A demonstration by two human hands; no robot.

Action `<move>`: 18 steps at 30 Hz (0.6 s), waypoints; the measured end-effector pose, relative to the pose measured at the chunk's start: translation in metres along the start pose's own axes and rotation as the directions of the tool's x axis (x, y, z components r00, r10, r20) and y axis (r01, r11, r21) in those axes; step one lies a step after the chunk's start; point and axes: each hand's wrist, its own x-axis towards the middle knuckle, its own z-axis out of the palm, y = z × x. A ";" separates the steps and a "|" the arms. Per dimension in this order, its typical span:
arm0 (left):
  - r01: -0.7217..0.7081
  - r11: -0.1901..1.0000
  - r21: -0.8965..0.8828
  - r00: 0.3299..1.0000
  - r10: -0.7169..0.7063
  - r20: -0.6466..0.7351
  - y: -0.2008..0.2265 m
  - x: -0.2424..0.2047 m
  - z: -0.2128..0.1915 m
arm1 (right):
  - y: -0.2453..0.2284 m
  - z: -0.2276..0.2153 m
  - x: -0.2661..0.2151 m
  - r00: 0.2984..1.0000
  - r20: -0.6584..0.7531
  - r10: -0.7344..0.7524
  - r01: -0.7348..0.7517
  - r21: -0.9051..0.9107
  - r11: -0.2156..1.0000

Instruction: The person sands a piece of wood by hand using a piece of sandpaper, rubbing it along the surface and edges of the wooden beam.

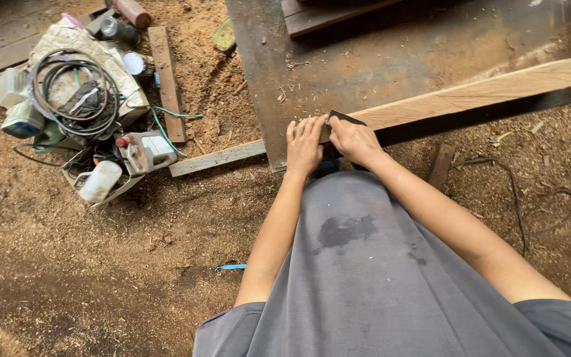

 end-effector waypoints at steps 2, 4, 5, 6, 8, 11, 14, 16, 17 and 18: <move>0.009 1.000 0.007 1.000 -0.009 -0.026 0.005 -0.001 -0.006 | 0.016 -0.017 0.000 0.954 0.053 0.295 -0.288 -0.104 0.952; 0.027 1.000 -0.006 0.992 -0.027 -0.124 0.011 -0.004 -0.014 | 0.033 -0.031 -0.005 0.915 -0.028 0.402 -0.402 -0.129 0.907; 0.086 0.995 -0.055 0.984 -0.094 -0.151 0.013 -0.006 -0.017 | 0.038 -0.034 -0.013 0.919 -0.118 0.376 -0.387 -0.091 0.918; 0.144 0.984 -0.104 0.971 -0.160 -0.175 0.016 -0.007 -0.018 | 0.041 -0.031 -0.015 0.913 -0.208 0.350 -0.368 -0.054 0.928; 0.237 0.933 -0.269 0.943 -0.287 -0.166 0.020 -0.017 -0.013 | 0.029 -0.004 -0.006 0.938 -0.121 0.326 -0.325 0.028 0.945; 0.271 0.802 -0.533 0.911 -0.393 -0.127 0.006 -0.024 -0.004 | -0.011 0.041 0.021 0.979 -0.194 -0.059 0.091 0.163 0.982; 0.194 0.759 -0.622 0.914 -0.370 -0.167 -0.010 -0.025 0.006 | -0.032 0.047 0.031 0.996 -0.011 -0.093 0.093 0.222 0.971; 0.184 0.794 -0.580 0.923 -0.342 -0.176 -0.017 -0.024 0.004 | -0.027 0.036 0.034 0.997 0.052 0.058 -0.064 0.118 0.991; 0.184 0.791 -0.583 0.923 -0.343 -0.175 -0.018 -0.024 0.002 | -0.015 0.025 0.031 0.974 0.098 0.203 -0.212 0.094 0.973; 0.184 0.789 -0.586 0.922 -0.345 -0.175 -0.019 -0.023 0.000 | 0.001 0.011 0.026 0.929 0.138 0.344 -0.354 0.061 0.933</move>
